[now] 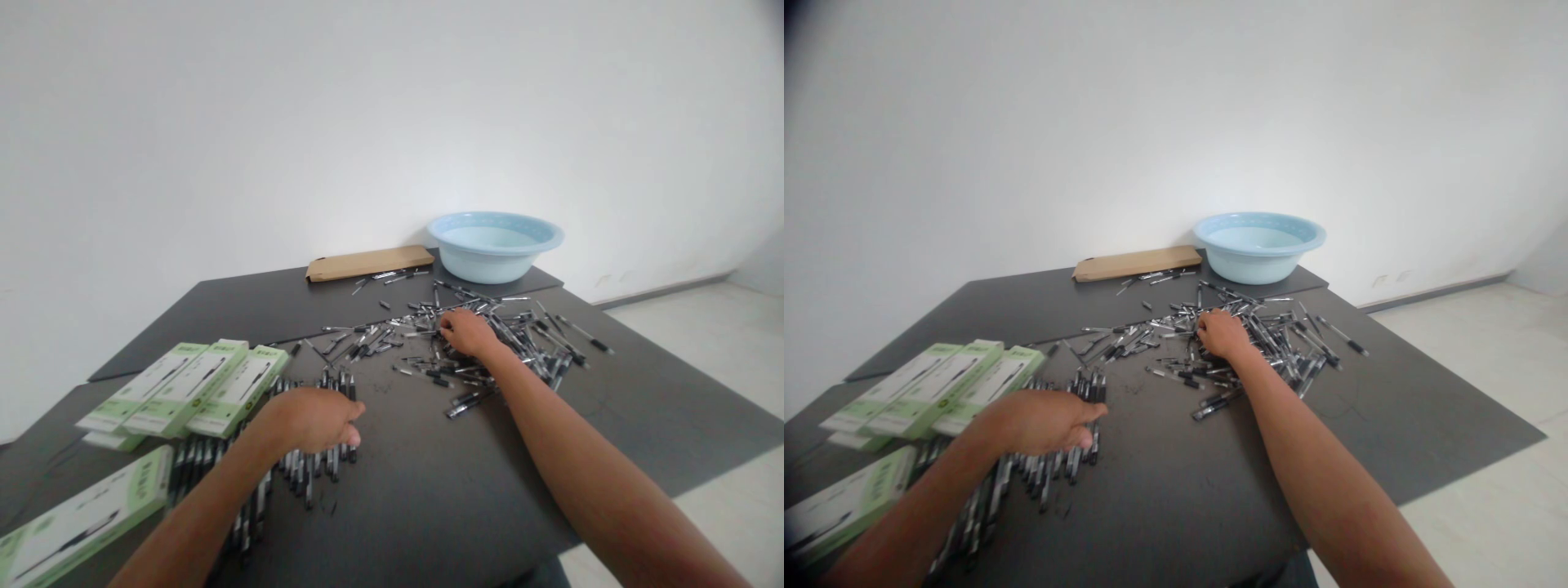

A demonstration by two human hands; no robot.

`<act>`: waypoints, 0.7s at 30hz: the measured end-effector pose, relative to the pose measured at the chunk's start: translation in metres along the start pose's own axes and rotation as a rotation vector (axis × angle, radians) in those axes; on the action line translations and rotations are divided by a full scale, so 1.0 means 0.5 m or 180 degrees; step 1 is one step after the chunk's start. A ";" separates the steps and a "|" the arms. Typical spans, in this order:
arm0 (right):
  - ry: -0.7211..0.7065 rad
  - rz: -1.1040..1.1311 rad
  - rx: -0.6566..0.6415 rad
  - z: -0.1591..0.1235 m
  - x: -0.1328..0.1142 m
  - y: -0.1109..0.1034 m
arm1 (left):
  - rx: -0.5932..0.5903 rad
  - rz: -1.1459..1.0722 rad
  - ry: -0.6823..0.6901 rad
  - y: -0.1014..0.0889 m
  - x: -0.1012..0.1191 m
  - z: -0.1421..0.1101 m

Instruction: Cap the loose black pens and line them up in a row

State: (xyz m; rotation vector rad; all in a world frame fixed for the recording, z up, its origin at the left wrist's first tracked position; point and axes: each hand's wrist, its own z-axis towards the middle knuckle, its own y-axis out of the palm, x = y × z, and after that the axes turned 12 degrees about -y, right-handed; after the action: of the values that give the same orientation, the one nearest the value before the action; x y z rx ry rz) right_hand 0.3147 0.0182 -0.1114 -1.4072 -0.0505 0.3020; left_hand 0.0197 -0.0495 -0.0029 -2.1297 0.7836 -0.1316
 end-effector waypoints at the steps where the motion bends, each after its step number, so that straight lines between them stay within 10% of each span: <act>1: 0.0019 -0.0014 0.0031 0.000 -0.002 -0.001 | 0.0009 0.0012 -0.0006 0.001 0.000 0.000; 10: -0.0169 -0.0216 0.0397 0.004 -0.073 -0.027 | -0.0013 -0.0041 -0.0011 -0.004 0.001 -0.012; 21: -0.1509 -0.0345 -0.0206 0.109 -0.250 0.023 | 0.0076 -0.0140 0.0020 -0.011 -0.004 -0.038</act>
State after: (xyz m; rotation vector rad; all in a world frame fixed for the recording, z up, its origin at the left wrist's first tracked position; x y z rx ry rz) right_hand 0.1809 0.0428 -0.0957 -1.3652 -0.5276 0.5421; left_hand 0.0140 -0.0589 0.0138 -2.1256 0.7357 -0.1700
